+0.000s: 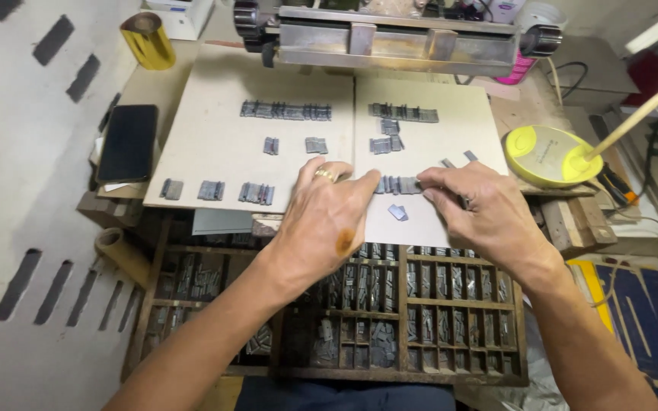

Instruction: Selecting and arranging small metal stamps from a storage tray onto a layout board for a printing or stamping process.

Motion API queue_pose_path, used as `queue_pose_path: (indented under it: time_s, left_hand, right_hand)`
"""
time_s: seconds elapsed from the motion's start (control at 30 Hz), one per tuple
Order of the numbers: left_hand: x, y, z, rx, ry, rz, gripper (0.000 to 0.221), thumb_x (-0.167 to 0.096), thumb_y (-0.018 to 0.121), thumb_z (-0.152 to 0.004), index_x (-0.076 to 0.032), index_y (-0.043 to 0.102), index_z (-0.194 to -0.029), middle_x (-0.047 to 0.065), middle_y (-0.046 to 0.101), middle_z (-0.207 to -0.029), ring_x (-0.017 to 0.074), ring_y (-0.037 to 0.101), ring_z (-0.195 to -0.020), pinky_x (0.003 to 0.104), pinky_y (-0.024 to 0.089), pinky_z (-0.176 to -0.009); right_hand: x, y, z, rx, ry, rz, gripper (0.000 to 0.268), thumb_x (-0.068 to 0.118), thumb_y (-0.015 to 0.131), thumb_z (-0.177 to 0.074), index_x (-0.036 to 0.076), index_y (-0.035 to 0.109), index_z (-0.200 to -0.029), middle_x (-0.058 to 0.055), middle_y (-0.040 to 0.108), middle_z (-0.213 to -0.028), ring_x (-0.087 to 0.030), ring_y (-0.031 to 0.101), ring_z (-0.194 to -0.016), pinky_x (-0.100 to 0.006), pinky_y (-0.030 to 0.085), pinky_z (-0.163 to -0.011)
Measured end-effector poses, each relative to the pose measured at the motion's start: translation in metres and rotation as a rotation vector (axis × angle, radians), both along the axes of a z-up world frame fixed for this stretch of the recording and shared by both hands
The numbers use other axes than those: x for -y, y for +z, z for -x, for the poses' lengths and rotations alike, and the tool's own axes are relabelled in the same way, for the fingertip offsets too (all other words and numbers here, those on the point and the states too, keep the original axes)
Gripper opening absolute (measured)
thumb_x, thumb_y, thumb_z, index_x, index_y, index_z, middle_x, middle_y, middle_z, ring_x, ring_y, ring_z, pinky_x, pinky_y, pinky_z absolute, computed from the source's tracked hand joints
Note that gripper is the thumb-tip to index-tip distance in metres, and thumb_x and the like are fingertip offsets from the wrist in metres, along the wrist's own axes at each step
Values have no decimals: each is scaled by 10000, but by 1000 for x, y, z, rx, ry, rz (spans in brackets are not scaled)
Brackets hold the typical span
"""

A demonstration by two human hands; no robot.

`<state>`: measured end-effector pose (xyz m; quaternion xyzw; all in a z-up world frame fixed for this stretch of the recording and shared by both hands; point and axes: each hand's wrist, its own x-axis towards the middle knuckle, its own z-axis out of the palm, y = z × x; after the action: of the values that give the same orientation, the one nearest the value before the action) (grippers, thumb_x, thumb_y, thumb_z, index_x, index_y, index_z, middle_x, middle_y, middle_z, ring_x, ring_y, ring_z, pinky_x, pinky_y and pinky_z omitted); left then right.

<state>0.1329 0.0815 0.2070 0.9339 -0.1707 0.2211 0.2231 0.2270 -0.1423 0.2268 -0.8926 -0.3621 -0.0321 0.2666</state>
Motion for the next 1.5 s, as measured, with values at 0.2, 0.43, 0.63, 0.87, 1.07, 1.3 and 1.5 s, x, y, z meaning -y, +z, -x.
queue_pose_path:
  time_s: [0.2,0.43,0.63,0.87,1.07,1.3,1.5]
  left_hand:
    - [-2,1,4,-26,-5,12,361,74,477,-935,27,667,-1238,215,752,-766,416,683,-1146,678,328,-1108]
    - [-1,-26,-7,119,17,-35,537,76,680,-806,16,578,-1330,135,784,-854,453,671,-1129,657,337,-1129]
    - [0,-21,-4,97,34,-58,554,63,676,-805,11,575,-1348,153,789,-893,444,663,-1136,648,335,-1137]
    - [5,-12,1,-15,62,-53,339,-2,507,-967,-9,659,-1271,179,773,-853,356,665,-1185,613,306,-1143]
    - [2,-5,3,-47,57,-26,328,-1,504,-968,-26,655,-1258,174,771,-827,359,666,-1187,625,300,-1149]
    - [-2,-5,4,-48,35,-23,345,8,500,-961,-21,660,-1265,188,774,-844,365,662,-1193,634,301,-1146]
    - [0,-2,5,-60,45,-37,350,5,505,-957,-9,665,-1269,196,771,-844,368,666,-1186,646,293,-1144]
  right_hand:
    - [41,22,0,-4,-88,-35,263,72,616,-1004,57,751,-1229,-190,763,-1067,-313,698,-1004,-457,551,-866]
    - [38,12,19,81,-55,357,387,476,563,-962,329,748,-1269,2,598,-1007,-193,547,-924,-406,438,-818]
    - [27,7,17,111,45,234,121,256,658,-945,150,715,-952,-24,774,-953,-160,700,-904,-391,489,-944]
    - [-8,3,20,-65,-250,-86,148,183,663,-987,118,795,-996,-68,730,-725,-192,695,-676,-366,564,-735]
    - [-25,5,30,-56,-285,-95,160,250,671,-954,167,807,-933,-33,741,-673,-166,704,-630,-321,563,-690]
    - [17,9,-16,35,-344,-119,191,158,647,-1024,146,775,-1165,-108,759,-969,-231,715,-875,-383,561,-752]
    - [9,-12,-23,2,-331,-51,206,180,711,-941,126,781,-1126,-148,747,-1010,-255,715,-851,-389,586,-737]
